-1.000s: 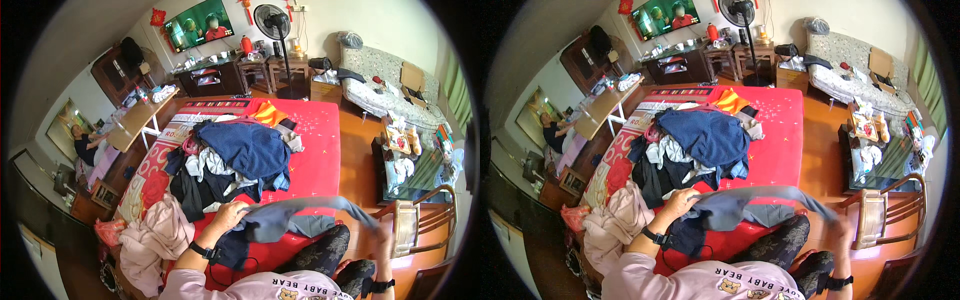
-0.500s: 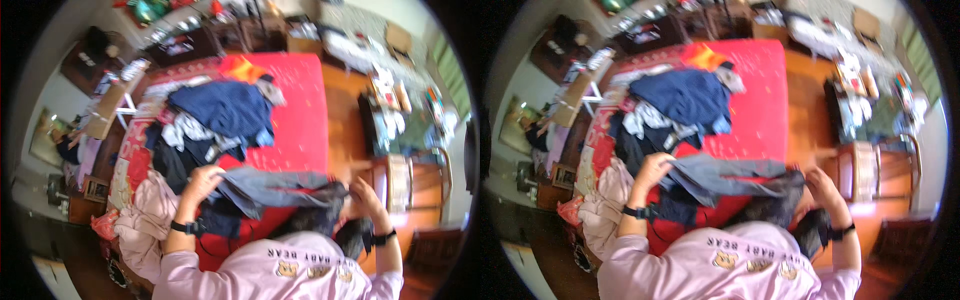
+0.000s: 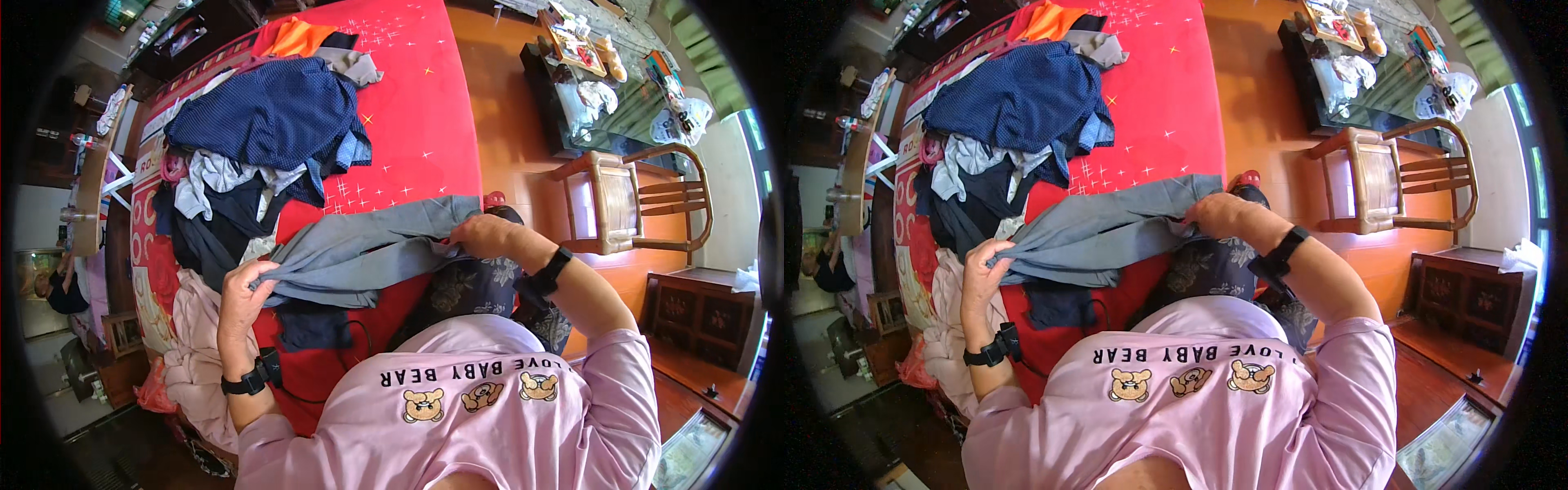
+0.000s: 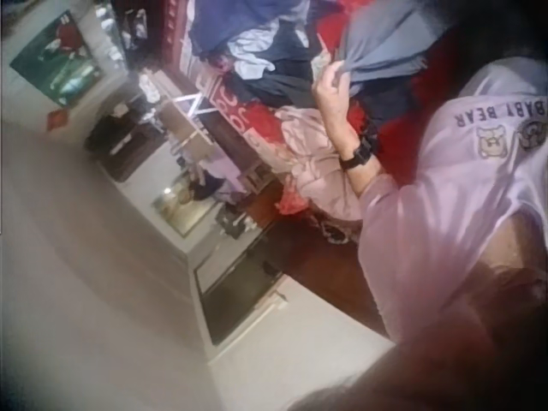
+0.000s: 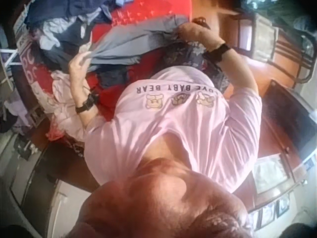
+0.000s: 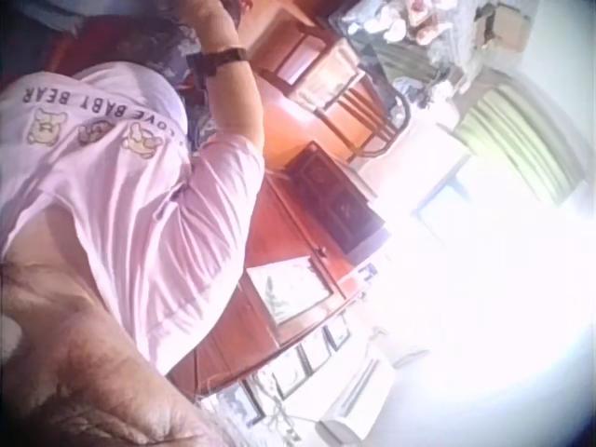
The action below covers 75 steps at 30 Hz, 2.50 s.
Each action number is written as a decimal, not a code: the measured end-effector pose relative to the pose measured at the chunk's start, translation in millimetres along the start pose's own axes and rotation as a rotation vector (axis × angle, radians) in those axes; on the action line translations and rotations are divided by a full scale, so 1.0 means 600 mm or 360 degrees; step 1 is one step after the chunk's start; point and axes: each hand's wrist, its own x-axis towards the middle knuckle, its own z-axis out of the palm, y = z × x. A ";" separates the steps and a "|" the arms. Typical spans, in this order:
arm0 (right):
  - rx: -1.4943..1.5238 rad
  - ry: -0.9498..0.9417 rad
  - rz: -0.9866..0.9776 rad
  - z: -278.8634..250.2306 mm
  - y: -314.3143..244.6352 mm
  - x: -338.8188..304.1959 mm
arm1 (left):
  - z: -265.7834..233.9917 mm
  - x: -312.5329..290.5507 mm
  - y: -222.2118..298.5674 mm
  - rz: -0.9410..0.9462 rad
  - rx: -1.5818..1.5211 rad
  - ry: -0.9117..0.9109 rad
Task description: Folding laundry on a bed.
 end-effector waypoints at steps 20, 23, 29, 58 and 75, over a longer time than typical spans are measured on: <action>-0.0392 0.0626 0.0559 0.096 -0.013 0.053 | -0.016 0.043 0.004 0.0024 0.0024 0.0233; -0.0493 0.0457 0.0560 0.076 -0.010 0.063 | -0.034 0.034 0.012 0.0067 0.0098 0.0281; -0.0489 0.0692 0.0523 0.069 0.039 0.064 | -0.059 0.036 0.034 0.0053 -0.0005 0.0396; 0.0626 0.1850 0.0194 -0.107 0.031 -0.386 | 0.035 0.113 0.087 0.0506 -0.0122 0.0169; 0.0714 0.2444 0.0210 -0.143 0.062 -0.479 | 0.000 0.103 0.095 0.0310 -0.0227 0.0464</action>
